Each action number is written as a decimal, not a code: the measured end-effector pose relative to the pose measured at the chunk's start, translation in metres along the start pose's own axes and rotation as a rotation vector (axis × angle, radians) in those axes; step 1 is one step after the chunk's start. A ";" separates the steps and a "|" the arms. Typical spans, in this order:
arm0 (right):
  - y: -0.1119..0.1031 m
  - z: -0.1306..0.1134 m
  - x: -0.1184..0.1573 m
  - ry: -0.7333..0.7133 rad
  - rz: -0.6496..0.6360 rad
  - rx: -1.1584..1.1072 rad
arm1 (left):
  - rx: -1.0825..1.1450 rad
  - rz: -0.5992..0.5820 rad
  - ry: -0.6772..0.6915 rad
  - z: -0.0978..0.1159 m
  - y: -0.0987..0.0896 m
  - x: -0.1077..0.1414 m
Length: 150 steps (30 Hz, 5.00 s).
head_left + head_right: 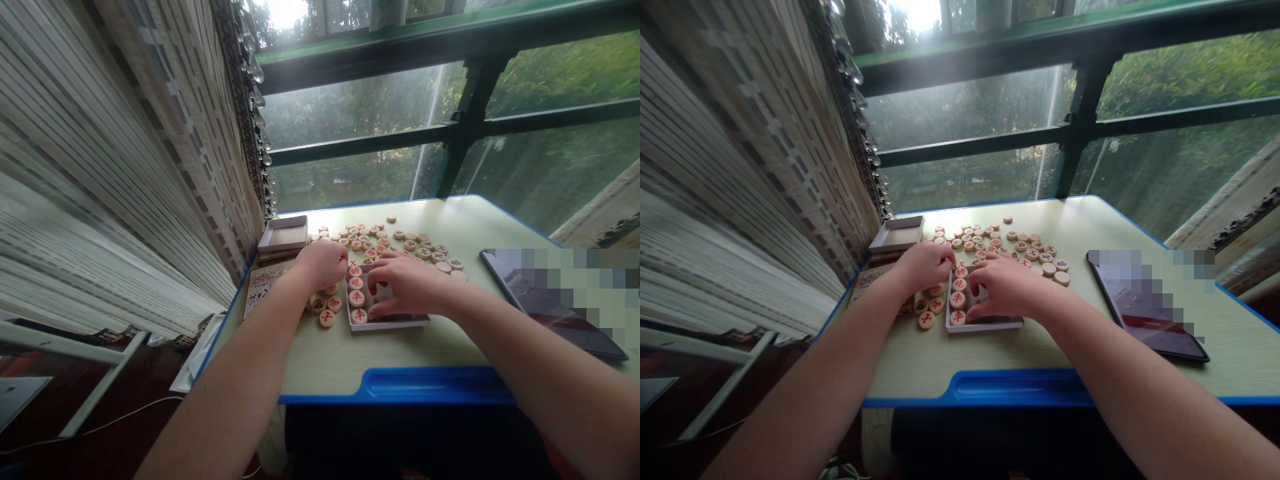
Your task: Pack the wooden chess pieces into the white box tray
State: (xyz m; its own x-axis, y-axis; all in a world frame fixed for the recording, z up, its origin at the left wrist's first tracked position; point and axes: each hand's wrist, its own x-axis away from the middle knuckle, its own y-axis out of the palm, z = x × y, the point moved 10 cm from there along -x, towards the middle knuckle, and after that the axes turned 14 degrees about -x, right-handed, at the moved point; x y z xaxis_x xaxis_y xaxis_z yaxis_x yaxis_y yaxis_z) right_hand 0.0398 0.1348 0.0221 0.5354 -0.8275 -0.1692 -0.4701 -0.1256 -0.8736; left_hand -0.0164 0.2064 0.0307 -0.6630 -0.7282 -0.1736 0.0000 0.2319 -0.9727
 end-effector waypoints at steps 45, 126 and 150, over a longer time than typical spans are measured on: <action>-0.006 -0.003 -0.004 -0.192 0.200 -0.155 | -0.117 -0.041 0.033 0.008 -0.005 0.004; -0.021 0.064 -0.001 0.235 0.323 0.023 | 0.101 -0.288 0.065 -0.010 0.005 0.020; -0.039 0.036 0.005 0.183 0.424 0.039 | 0.206 -0.143 0.040 -0.011 -0.006 0.016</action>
State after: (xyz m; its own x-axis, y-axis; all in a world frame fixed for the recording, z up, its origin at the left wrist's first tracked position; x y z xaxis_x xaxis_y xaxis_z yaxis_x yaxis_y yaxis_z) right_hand 0.0860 0.1549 0.0388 0.1678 -0.8847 -0.4350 -0.5919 0.2624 -0.7621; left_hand -0.0354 0.2003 0.0355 -0.6963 -0.7171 -0.0300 0.0542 -0.0109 -0.9985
